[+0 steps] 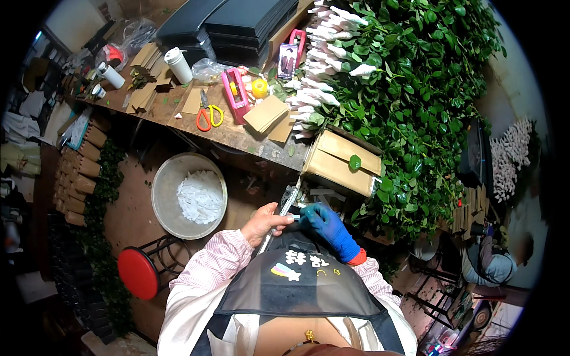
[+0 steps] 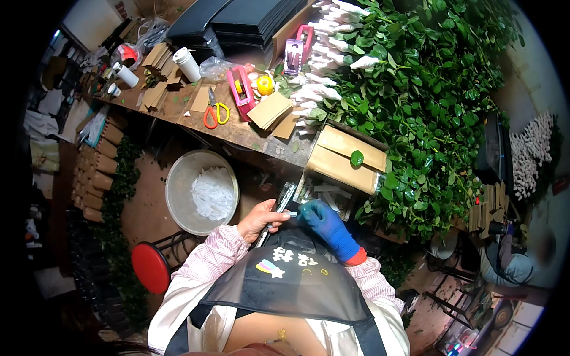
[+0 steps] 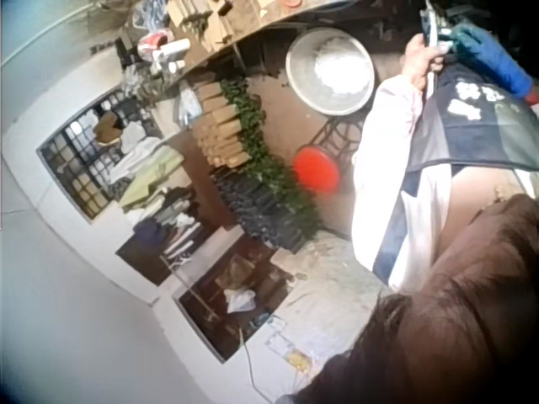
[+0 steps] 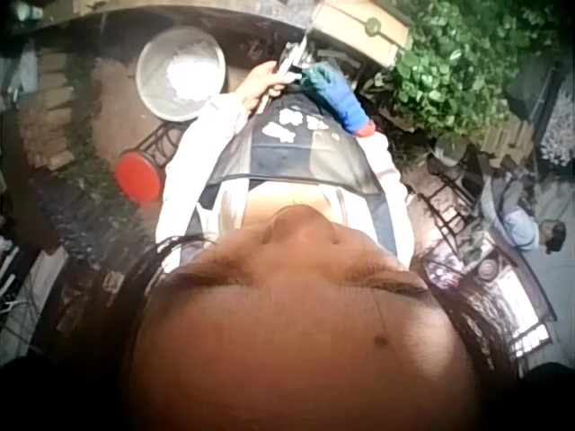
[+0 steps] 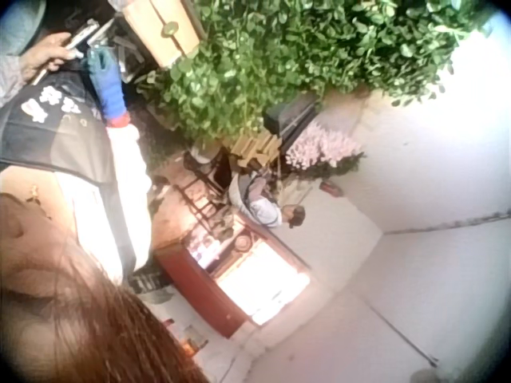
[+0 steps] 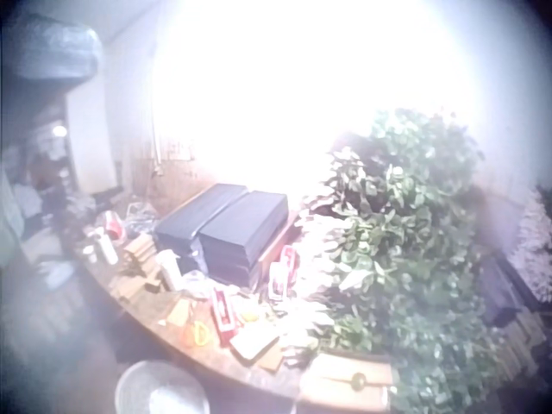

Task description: The person assembles small cardboard boxes and places artificial green leaves and white flowers inside them. They repeatedly pick leaves from a nearby pile, insert them into the boxes, and then close the boxes. The task is performed at a cluttered workbench with various tools and materials visible.

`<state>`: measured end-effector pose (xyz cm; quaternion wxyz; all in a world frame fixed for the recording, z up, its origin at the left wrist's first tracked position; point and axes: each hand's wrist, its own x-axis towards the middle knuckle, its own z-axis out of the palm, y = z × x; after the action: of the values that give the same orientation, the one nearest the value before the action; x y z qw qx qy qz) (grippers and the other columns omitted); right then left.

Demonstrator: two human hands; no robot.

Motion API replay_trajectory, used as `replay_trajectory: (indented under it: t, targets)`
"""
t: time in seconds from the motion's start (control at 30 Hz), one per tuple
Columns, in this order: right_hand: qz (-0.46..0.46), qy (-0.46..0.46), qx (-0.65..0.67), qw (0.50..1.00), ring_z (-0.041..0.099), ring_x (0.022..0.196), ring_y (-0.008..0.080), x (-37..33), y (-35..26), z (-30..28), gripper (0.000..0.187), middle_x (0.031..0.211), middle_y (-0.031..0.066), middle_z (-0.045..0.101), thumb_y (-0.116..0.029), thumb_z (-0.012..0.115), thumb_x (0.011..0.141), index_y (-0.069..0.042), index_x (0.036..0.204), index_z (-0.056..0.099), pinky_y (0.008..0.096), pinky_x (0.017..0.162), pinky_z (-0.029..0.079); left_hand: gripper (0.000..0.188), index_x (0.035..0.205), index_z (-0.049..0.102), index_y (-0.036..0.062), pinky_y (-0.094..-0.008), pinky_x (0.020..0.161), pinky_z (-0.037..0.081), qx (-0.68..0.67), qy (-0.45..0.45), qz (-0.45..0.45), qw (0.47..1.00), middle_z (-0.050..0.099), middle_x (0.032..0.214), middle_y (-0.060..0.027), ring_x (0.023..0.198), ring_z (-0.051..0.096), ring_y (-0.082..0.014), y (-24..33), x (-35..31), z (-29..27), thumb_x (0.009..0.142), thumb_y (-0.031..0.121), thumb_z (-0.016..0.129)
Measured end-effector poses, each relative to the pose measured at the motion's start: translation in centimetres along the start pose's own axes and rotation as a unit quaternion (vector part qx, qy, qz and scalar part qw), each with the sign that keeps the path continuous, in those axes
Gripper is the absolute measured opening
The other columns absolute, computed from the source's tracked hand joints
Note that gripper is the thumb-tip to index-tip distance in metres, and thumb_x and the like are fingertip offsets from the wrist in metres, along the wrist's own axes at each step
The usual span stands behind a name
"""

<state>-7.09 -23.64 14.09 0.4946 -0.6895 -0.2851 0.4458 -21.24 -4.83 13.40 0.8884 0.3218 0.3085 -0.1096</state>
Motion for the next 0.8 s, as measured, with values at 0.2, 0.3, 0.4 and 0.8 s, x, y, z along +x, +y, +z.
replay_trajectory:
  t: [0.2,0.3,0.4,0.8]
  targets:
    - [0.065,-0.024,0.073,0.995,0.061,0.076,0.0115,-0.4,-1.3,1.3,0.022,0.086,0.0031,0.068,-0.023,0.063,0.102,-0.001,0.101,0.067,0.0273,0.069,0.050,0.029,0.107,0.054,0.0041,-0.0198,0.047,0.042,0.063,0.011,0.004,0.998,0.061,0.086,-0.0024,0.059,0.053,-0.0050,0.1,0.1,0.5,0.087,-0.001,0.074]
    - [-0.028,0.147,-0.185,0.971,0.067,0.072,0.0229,0.1,-0.5,0.4,0.020,0.085,0.0144,0.069,-0.025,0.068,0.097,-0.006,0.103,0.068,0.0353,0.068,0.052,0.030,0.109,0.052,0.0032,-0.0207,0.046,0.041,0.093,0.004,-0.015,0.996,0.059,0.083,-0.0036,0.058,0.053,-0.0063,-0.1,0.2,0.7,0.088,-0.002,0.072]
    - [-0.065,0.156,-0.239,0.956,0.068,0.081,0.0376,0.8,-1.5,-1.3,0.020,0.089,0.0169,0.069,-0.029,0.068,0.095,-0.010,0.101,0.067,0.0411,0.068,0.053,0.032,0.113,0.049,0.0020,-0.0219,0.046,0.040,0.119,-0.010,-0.037,0.992,0.058,0.080,-0.0040,0.058,0.052,-0.0071,-1.1,0.7,0.8,0.089,-0.003,0.069]
    - [-0.089,0.021,-0.397,0.913,0.067,0.084,0.0379,1.5,-4.3,-3.0,0.028,0.093,0.0154,0.068,-0.035,0.066,0.096,-0.008,0.102,0.069,0.0429,0.072,0.053,0.029,0.117,0.051,0.0012,-0.0196,0.047,0.039,0.113,-0.034,-0.070,0.991,0.057,0.082,-0.0031,0.061,0.050,-0.0053,-1.2,0.4,0.8,0.092,-0.003,0.065]
